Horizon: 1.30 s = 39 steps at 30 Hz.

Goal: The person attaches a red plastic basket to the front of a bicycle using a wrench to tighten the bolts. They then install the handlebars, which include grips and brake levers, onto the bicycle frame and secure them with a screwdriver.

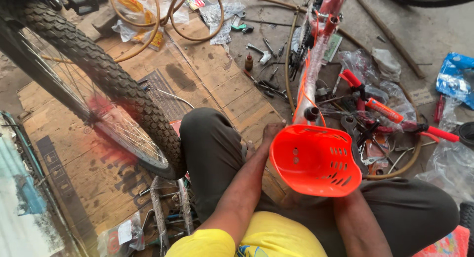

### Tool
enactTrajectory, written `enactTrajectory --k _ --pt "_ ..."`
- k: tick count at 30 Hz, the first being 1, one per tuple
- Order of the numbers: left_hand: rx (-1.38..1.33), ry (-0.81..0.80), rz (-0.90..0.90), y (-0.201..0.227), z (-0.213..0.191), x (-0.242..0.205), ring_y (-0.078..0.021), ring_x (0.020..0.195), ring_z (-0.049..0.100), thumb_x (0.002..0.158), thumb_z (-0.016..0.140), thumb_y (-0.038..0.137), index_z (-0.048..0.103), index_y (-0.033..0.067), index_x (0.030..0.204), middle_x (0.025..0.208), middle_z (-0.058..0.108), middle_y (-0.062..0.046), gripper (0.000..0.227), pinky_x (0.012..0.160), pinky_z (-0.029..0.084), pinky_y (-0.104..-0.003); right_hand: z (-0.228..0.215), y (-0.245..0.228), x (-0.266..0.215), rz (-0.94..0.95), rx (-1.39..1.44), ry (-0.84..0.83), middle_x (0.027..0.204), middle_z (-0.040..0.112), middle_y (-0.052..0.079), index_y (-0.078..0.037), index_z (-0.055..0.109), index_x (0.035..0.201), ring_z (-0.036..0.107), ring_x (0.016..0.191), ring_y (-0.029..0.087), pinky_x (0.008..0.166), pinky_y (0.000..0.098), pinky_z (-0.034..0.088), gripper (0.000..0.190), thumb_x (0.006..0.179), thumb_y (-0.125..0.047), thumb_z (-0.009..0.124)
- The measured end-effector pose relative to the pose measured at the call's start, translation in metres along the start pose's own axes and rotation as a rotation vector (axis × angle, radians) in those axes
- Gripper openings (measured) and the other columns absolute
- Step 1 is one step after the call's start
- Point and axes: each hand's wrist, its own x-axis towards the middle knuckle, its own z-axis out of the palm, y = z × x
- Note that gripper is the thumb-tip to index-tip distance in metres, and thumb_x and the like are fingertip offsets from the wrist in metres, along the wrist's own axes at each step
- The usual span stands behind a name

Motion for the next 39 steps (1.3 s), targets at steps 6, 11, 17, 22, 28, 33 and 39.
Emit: enactTrajectory --k 6,11,17,22,28,33,39 --pt "-0.028 -0.018 0.056 -0.017 0.013 -0.003 -0.0169 0.054 0.053 0.098 0.064 0.043 0.063 0.0037 0.068 0.058 0.057 -0.008 0.049 0.053 0.044 -0.040 0.013 -0.002 -0.001 -0.017 -0.054 -0.008 0.089 0.065 0.009 -0.009 0.065 0.115 0.060 0.073 0.018 0.066 0.0377 0.047 0.036 0.104 -0.042 0.061" --pt "-0.033 -0.010 0.083 -0.019 0.011 -0.006 -0.0187 0.057 0.055 0.098 0.066 0.041 0.063 0.0029 0.071 0.062 0.058 -0.008 0.047 0.054 0.045 -0.041 0.018 -0.002 -0.011 -0.030 -0.093 -0.021 0.090 0.066 0.009 -0.008 0.066 0.116 0.061 0.075 0.018 0.067 0.0374 0.048 0.035 0.103 -0.041 0.062" --pt "-0.036 -0.012 0.108 -0.005 0.009 0.009 -0.0208 0.060 0.057 0.098 0.068 0.038 0.063 0.0021 0.074 0.065 0.059 -0.008 0.044 0.056 0.046 -0.041 0.015 -0.008 -0.016 -0.055 -0.121 -0.005 0.092 0.068 0.009 -0.008 0.067 0.117 0.062 0.078 0.017 0.069 0.0371 0.049 0.035 0.102 -0.039 0.064" --pt "-0.072 -0.011 0.090 -0.003 0.011 0.007 -0.0226 0.062 0.058 0.098 0.070 0.036 0.063 0.0013 0.077 0.069 0.060 -0.008 0.041 0.057 0.047 -0.042 0.000 -0.003 -0.028 -0.024 -0.169 0.025 0.094 0.069 0.009 -0.008 0.068 0.119 0.063 0.079 0.017 0.071 0.0369 0.049 0.034 0.102 -0.038 0.065" --pt "-0.680 0.180 0.097 0.081 -0.033 0.033 -0.0222 0.064 0.057 0.103 0.072 0.031 0.060 -0.0004 0.080 0.071 0.059 -0.005 0.040 0.058 0.045 -0.040 0.005 -0.016 -0.022 -0.031 -0.263 -0.017 0.096 0.071 0.010 -0.008 0.069 0.120 0.064 0.082 0.017 0.073 0.0366 0.051 0.034 0.101 -0.036 0.066" --pt "-0.481 -0.422 0.467 0.201 -0.058 0.013 -0.0144 0.092 0.068 0.097 0.067 0.023 0.073 0.0030 0.115 0.102 0.071 -0.002 0.028 0.082 0.057 -0.031 0.019 -0.029 -0.015 -0.045 -0.361 -0.061 0.097 0.072 0.010 -0.008 0.070 0.121 0.065 0.083 0.017 0.074 0.0364 0.051 0.034 0.101 -0.035 0.067" --pt "0.048 -0.739 0.413 0.246 -0.069 -0.014 -0.0169 0.085 0.076 0.087 0.077 0.020 0.078 -0.0003 0.106 0.094 0.080 -0.008 0.028 0.076 0.063 -0.033 0.020 -0.032 -0.017 -0.060 -0.453 -0.039 0.099 0.073 0.010 -0.008 0.071 0.122 0.067 0.086 0.017 0.076 0.0361 0.052 0.034 0.100 -0.033 0.068"
